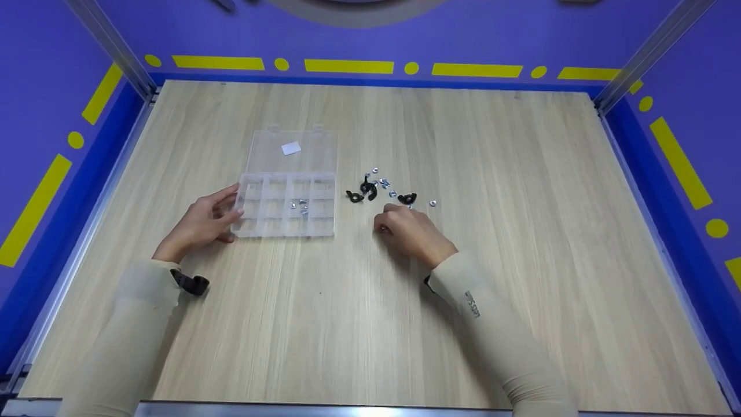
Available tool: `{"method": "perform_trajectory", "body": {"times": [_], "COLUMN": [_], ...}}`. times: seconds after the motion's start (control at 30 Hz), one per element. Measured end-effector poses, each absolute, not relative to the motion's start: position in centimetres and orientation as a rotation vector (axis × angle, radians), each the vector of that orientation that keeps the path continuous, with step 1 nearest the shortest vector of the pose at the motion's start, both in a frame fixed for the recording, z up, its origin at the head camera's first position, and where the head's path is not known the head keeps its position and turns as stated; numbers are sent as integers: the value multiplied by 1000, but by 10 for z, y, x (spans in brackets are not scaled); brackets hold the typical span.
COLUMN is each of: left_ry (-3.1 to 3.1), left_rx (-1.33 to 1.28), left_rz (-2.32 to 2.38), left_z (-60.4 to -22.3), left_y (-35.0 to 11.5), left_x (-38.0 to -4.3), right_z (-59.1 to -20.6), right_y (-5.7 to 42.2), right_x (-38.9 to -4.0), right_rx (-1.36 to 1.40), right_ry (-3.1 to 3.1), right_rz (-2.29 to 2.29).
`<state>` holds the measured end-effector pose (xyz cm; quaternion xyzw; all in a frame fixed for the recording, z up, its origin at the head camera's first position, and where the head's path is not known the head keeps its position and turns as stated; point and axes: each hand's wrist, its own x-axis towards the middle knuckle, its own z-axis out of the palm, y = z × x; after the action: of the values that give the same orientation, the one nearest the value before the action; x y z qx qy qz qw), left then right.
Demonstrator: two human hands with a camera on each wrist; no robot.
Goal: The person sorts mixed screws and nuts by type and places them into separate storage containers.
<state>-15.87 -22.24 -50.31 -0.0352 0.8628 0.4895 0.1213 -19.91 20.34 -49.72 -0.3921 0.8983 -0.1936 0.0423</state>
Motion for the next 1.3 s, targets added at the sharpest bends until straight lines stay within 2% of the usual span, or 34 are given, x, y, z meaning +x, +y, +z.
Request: {"method": "perform_trajectory", "body": {"times": [0.33, 0.67, 1.3], "left_ry": [2510, 2506, 2550], "left_rx": [-84, -100, -68], "left_rz": [1454, 1455, 1414], "left_z": [-503, -502, -503], "left_y": [-223, -222, -223], "left_x": [-159, -158, -159], "right_z": [-494, -468, -424], "right_y": [203, 194, 136], "right_x": [-201, -204, -215], "right_rx": [-1222, -1285, -1486], "right_ry": [2743, 2726, 2757], "right_rz": [-565, -587, -671]}}
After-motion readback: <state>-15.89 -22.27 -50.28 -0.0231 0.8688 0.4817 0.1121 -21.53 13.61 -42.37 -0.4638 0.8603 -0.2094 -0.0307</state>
